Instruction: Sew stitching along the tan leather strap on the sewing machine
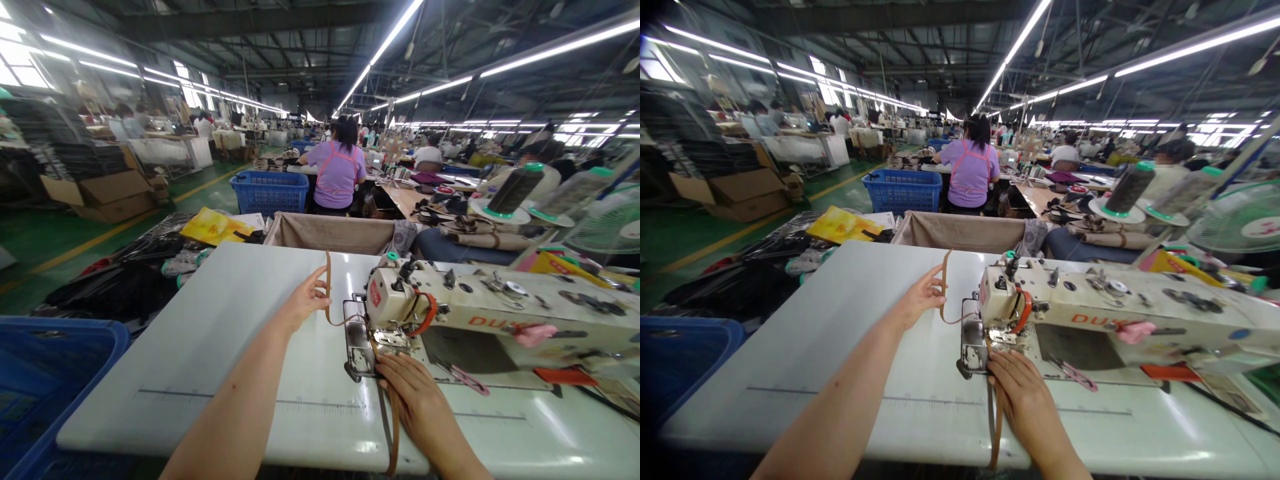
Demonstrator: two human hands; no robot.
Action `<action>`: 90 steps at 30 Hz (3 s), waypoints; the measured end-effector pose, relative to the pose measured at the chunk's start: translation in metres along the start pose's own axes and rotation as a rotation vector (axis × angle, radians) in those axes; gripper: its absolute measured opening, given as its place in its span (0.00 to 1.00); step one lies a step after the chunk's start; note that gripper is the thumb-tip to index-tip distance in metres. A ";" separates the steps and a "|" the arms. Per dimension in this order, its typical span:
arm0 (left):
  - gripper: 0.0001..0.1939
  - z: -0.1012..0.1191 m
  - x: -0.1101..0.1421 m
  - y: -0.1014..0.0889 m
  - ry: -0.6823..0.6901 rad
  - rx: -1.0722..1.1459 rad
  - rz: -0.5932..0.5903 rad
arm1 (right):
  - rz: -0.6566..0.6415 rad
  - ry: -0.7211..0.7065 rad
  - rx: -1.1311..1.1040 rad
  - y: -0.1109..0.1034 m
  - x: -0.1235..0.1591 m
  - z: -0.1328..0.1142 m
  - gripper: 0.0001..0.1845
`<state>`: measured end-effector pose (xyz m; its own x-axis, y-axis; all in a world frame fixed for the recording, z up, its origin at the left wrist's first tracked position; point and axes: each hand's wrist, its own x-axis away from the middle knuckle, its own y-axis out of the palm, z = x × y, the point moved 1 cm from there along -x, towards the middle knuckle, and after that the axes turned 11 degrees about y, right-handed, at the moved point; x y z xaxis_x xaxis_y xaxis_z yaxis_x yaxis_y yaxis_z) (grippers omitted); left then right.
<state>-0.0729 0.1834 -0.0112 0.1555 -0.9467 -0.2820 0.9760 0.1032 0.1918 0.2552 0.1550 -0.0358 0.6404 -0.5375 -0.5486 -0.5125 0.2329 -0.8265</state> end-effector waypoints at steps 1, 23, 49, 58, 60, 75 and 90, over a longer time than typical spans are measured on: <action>0.51 0.001 0.000 0.000 0.000 -0.005 -0.005 | 0.002 -0.001 0.002 0.000 0.000 0.000 0.14; 0.60 0.005 0.001 0.005 0.023 -0.026 0.013 | -0.012 0.038 -0.028 0.000 0.002 -0.001 0.15; 0.18 -0.014 -0.008 0.003 0.244 -0.130 0.329 | 0.061 0.005 0.008 -0.005 -0.004 -0.004 0.14; 0.18 -0.013 -0.008 0.003 0.179 -0.101 0.401 | 0.054 0.012 -0.001 -0.004 -0.003 -0.004 0.14; 0.20 -0.015 -0.007 0.002 0.122 -0.074 0.420 | 0.053 0.013 0.001 -0.004 -0.002 -0.004 0.14; 0.25 -0.022 -0.007 -0.004 -0.038 0.165 0.566 | 0.027 0.026 -0.013 -0.003 -0.002 -0.003 0.14; 0.25 -0.015 -0.004 -0.005 -0.022 -0.207 0.471 | -0.041 0.105 -0.094 -0.006 -0.002 -0.011 0.13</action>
<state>-0.0762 0.1912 -0.0248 0.5843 -0.7891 -0.1896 0.8111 0.5759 0.1026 0.2511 0.1459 -0.0286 0.6011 -0.6278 -0.4945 -0.5417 0.1349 -0.8297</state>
